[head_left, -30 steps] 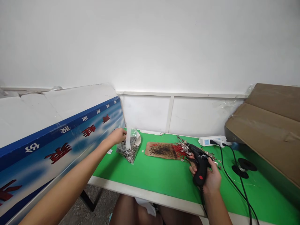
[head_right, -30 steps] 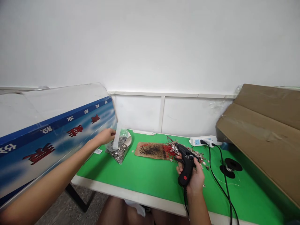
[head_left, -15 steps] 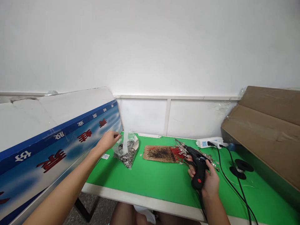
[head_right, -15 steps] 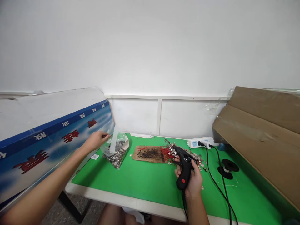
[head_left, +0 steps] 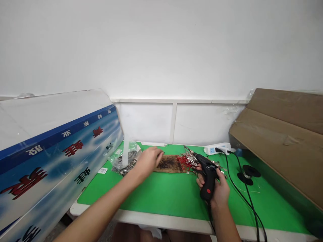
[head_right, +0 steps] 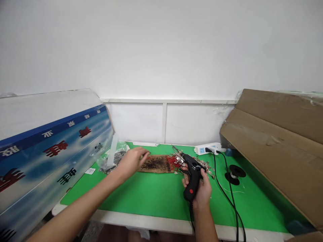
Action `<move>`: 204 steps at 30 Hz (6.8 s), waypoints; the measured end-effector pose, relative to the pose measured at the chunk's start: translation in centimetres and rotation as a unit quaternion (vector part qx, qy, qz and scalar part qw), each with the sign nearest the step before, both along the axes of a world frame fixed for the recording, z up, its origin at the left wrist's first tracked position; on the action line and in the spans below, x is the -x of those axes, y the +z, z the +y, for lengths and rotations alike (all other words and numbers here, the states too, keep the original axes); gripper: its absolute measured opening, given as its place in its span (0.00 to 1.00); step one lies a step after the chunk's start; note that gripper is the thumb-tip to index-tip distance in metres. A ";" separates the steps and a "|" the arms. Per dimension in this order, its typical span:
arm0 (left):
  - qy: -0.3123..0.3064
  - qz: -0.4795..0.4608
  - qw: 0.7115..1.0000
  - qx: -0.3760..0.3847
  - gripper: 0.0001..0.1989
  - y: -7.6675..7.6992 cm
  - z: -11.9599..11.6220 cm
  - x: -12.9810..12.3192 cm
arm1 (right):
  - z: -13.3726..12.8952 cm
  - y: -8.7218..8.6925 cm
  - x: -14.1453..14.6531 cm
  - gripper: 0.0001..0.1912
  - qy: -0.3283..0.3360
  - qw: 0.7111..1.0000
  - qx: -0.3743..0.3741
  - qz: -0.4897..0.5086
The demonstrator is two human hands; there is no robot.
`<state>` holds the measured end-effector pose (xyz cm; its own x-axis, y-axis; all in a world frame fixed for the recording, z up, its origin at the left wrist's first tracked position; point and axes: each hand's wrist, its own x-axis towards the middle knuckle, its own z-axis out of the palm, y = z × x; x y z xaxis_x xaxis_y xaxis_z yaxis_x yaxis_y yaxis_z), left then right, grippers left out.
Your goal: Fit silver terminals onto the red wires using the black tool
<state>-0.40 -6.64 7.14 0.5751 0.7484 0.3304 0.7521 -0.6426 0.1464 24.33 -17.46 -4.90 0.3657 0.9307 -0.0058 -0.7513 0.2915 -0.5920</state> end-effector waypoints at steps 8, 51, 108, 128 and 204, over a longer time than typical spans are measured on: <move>0.025 0.041 0.995 0.090 0.18 -7.3 4.2 -3.8 | 0.2 -0.1 0.0 0.25 0.012 1.000 0.000 0.022; -0.003 -0.084 0.991 0.101 0.20 -8.8 4.9 -3.0 | -0.6 0.6 0.2 0.30 -0.041 0.997 0.059 -0.005; -0.022 -0.071 0.994 0.084 0.16 -8.7 4.7 -1.9 | -0.6 0.5 0.1 0.27 -0.032 0.998 0.061 0.014; -0.054 -0.095 0.982 0.153 0.17 -8.1 4.7 -0.6 | -0.7 0.6 0.1 0.29 -0.033 0.997 0.063 0.005; 0.059 -0.011 0.992 0.108 0.09 -8.4 3.7 -1.8 | -1.1 1.2 0.4 0.28 -0.051 0.997 0.063 0.002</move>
